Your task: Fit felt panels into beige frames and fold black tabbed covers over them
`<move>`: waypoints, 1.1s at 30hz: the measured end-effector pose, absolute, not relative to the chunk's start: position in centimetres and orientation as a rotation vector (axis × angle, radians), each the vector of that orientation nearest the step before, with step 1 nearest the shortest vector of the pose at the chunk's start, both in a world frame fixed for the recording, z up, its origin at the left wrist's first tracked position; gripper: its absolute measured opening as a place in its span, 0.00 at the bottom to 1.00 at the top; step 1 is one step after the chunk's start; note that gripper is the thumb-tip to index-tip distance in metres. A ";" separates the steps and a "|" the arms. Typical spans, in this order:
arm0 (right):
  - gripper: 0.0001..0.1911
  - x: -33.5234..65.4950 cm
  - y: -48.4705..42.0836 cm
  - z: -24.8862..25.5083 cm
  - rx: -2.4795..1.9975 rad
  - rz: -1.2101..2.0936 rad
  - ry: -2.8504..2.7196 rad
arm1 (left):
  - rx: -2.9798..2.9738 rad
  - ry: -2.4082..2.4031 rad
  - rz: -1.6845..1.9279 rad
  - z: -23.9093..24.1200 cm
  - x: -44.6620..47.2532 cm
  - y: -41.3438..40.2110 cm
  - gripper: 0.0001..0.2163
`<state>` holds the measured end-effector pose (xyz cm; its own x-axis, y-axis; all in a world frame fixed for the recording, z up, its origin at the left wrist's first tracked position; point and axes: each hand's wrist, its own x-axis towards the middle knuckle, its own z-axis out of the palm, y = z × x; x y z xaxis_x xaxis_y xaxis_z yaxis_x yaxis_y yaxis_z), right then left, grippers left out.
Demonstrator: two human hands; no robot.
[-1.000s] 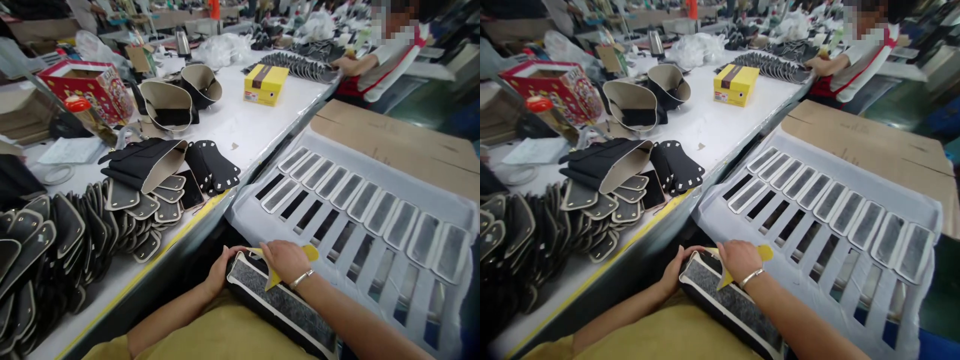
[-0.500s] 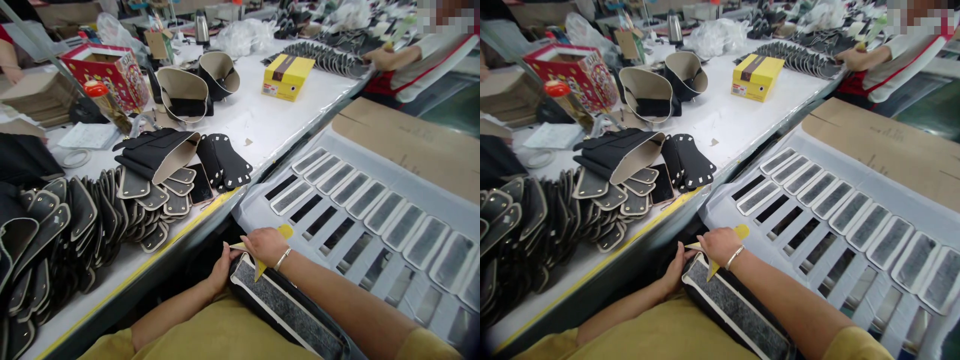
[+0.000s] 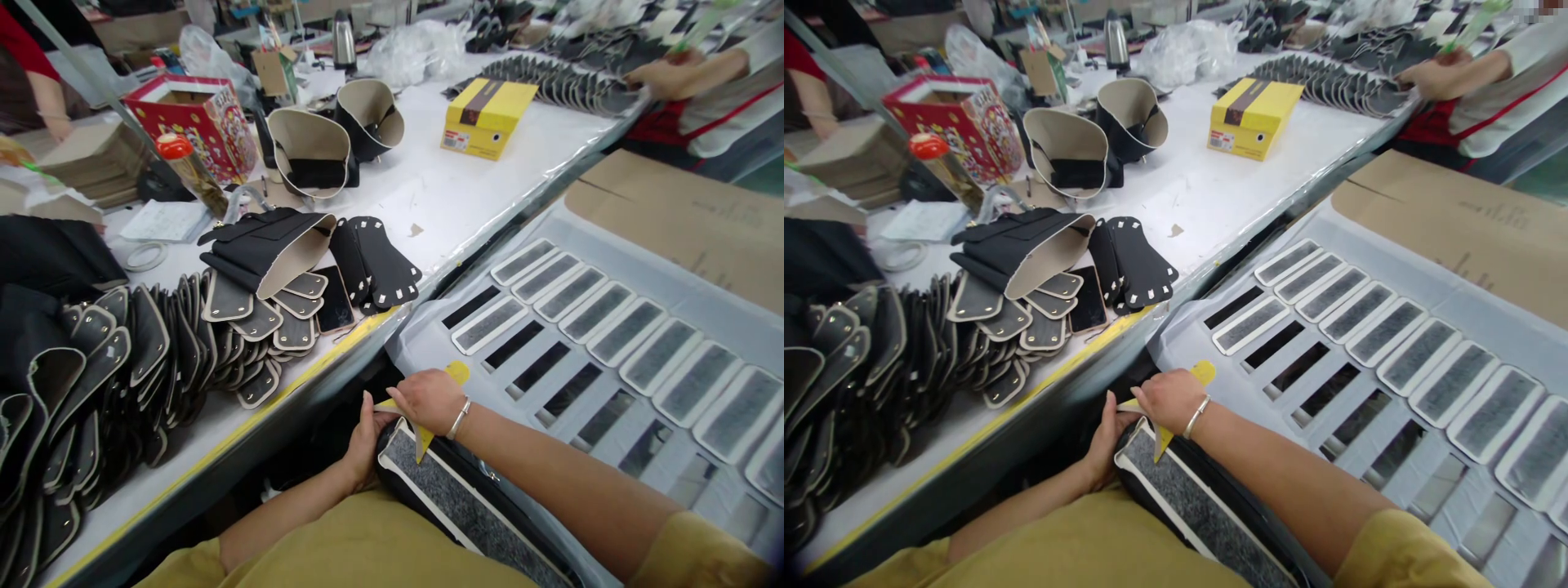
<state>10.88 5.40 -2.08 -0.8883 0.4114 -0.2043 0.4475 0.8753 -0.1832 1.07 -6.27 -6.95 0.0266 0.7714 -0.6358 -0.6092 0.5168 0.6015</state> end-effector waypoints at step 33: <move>0.27 11.6 6.4 -3.0 0.173 -0.441 3.004 | 0.517 1.409 1.192 -11.4 0.3 -9.8 0.18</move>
<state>11.61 6.35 -3.00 -0.9885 0.0975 -0.1159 0.1267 0.9515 -0.2804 0.35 -9.80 -11.42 -0.2414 0.8508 -0.4667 -0.3195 0.3844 0.8661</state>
